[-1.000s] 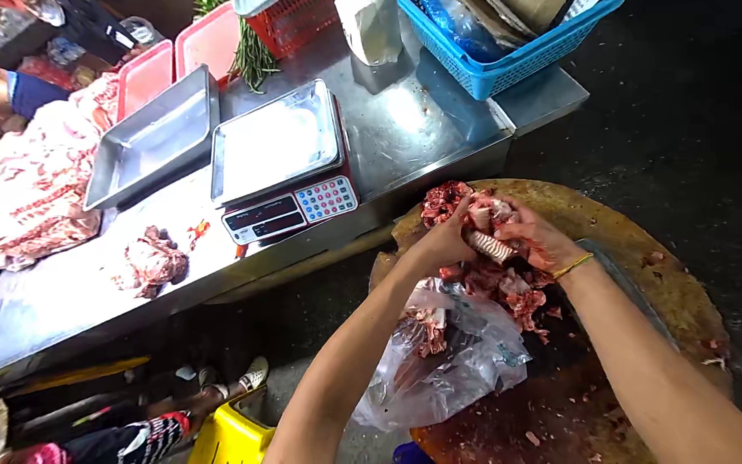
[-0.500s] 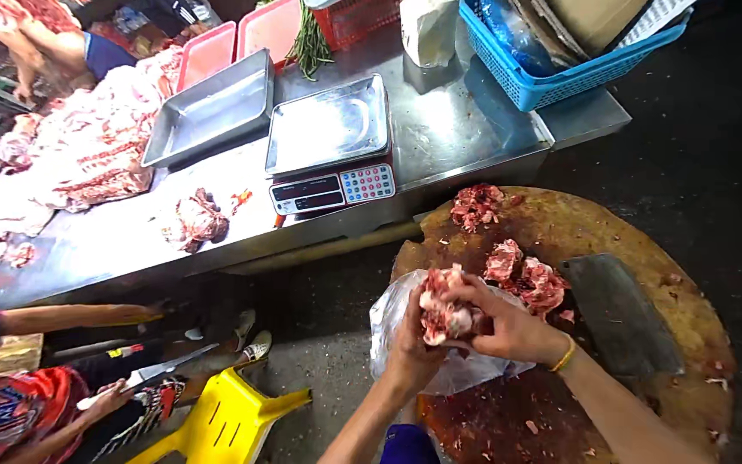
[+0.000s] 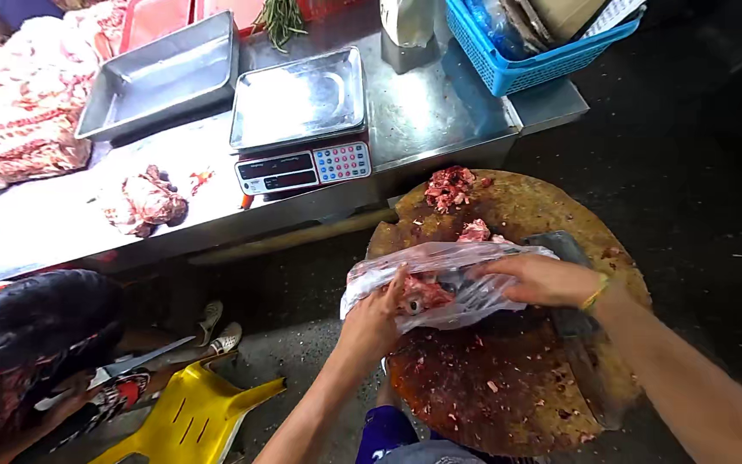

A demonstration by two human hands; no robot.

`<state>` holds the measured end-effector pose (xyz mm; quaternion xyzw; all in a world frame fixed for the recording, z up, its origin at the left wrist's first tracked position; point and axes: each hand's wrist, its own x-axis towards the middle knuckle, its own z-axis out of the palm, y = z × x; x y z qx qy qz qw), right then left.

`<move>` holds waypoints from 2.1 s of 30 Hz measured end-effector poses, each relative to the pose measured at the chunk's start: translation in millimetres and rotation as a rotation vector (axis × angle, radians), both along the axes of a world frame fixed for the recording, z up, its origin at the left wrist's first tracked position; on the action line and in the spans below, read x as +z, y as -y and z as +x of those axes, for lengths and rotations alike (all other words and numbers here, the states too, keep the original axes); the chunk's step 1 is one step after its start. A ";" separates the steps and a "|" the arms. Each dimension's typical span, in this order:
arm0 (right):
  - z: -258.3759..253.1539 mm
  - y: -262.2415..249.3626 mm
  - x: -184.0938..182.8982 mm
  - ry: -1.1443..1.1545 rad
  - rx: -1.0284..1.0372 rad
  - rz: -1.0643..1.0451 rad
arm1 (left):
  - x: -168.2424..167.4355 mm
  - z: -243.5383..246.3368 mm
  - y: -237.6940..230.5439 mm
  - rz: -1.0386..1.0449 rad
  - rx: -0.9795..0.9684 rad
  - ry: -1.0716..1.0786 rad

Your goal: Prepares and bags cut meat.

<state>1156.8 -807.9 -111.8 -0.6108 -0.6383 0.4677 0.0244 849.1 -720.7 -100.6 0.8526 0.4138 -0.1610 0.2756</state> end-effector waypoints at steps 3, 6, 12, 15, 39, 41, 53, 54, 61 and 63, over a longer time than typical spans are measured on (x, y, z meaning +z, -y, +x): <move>27.7 29.0 23.1 -0.574 -0.306 0.241 | 3.4 -1.4 -5.9 -0.001 -0.004 -0.034; 37.9 51.1 23.3 -0.425 -0.781 0.268 | 6.0 -5.3 -3.7 -0.077 -0.024 -0.086; -21.9 66.4 -62.4 -0.145 -1.020 -0.005 | 44.3 60.8 5.7 0.001 -0.013 0.648; -47.6 59.1 -112.5 -0.060 -1.110 0.239 | 10.5 145.8 -46.4 -0.037 -0.050 0.394; 38.9 2.4 21.7 -0.956 -1.075 0.541 | 98.3 222.6 -89.9 -0.588 -0.180 0.479; 22.8 13.4 62.7 -0.951 -0.945 0.569 | 140.4 180.6 -73.1 -0.469 -0.203 0.571; -70.1 18.9 -20.6 0.137 -0.471 0.032 | -24.3 15.7 -9.2 -0.022 0.042 0.266; -62.8 18.3 -13.5 0.202 -0.439 -0.011 | -24.7 8.7 -16.7 0.014 0.004 0.191; -54.3 76.7 62.3 -0.090 -0.086 0.031 | 27.8 -44.2 6.3 0.043 -0.218 -0.120; -65.7 99.6 57.7 -0.285 -0.049 0.104 | 22.6 -54.0 13.7 0.197 -0.188 -0.045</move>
